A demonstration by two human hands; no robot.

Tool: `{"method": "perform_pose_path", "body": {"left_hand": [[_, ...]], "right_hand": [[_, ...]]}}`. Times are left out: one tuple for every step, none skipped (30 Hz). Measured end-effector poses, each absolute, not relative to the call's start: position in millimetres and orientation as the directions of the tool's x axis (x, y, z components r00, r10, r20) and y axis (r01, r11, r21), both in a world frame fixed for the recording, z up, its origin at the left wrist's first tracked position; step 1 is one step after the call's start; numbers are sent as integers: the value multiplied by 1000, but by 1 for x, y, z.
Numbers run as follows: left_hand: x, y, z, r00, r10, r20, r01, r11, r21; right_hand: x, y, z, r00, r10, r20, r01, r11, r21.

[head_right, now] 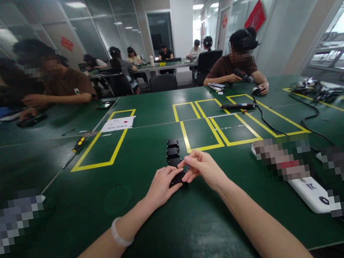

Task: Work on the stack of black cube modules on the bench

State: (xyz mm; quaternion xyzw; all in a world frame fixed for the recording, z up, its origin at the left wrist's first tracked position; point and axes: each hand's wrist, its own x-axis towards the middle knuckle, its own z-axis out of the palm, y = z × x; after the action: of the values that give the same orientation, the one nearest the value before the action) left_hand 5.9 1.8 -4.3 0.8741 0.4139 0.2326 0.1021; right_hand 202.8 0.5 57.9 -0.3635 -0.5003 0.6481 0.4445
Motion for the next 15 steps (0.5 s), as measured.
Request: {"method": "perform_pose_path", "body": {"left_hand": [[6, 2, -5, 549, 771, 323, 677, -637, 370], [6, 2, -5, 550, 770, 323, 677, -637, 369], [6, 2, -5, 550, 771, 323, 677, -637, 368], [6, 2, -5, 549, 771, 322, 678, -636, 368], [6, 2, -5, 548, 772, 322, 679, -635, 368], [6, 2, -5, 548, 772, 321, 679, -635, 368], [6, 2, -5, 548, 772, 322, 679, -636, 368], [6, 2, -5, 549, 771, 323, 678, -637, 367], [6, 2, -4, 549, 770, 325, 677, -638, 367], [6, 2, -4, 550, 769, 326, 677, -639, 366], [6, 2, -4, 550, 769, 326, 677, -639, 366], [6, 2, -5, 549, 769, 326, 678, -638, 365], [6, 2, -5, 547, 771, 326, 679, -637, 365], [6, 2, -5, 546, 771, 326, 680, -636, 366], [6, 2, -5, 546, 771, 327, 679, -636, 366]], "right_hand": [[203, 1, 57, -327, 945, -28, -224, -106, -969], [203, 1, 56, -316, 948, -27, -232, -105, -967], [203, 2, 55, -306, 952, -28, -234, -103, -967], [204, 2, 54, -297, 955, -26, -236, -100, -967], [204, 2, 54, -291, 956, -24, -236, -96, -967], [204, 2, 54, -288, 957, -22, -236, -93, -967], [204, 2, 55, -287, 958, -21, -233, -91, -968], [203, 1, 55, -285, 958, -20, -230, -88, -969], [203, 1, 55, -282, 959, -19, -227, -86, -970], [203, 1, 56, -280, 960, -19, -223, -85, -971], [203, 1, 56, -277, 961, -21, -218, -84, -972], [203, 1, 56, -274, 962, -21, -214, -82, -973], [203, 1, 56, -272, 962, -21, -210, -81, -974], [204, 2, 55, -269, 963, -22, -203, -79, -976], [204, 2, 55, -266, 964, -23, -193, -77, -978]]}}
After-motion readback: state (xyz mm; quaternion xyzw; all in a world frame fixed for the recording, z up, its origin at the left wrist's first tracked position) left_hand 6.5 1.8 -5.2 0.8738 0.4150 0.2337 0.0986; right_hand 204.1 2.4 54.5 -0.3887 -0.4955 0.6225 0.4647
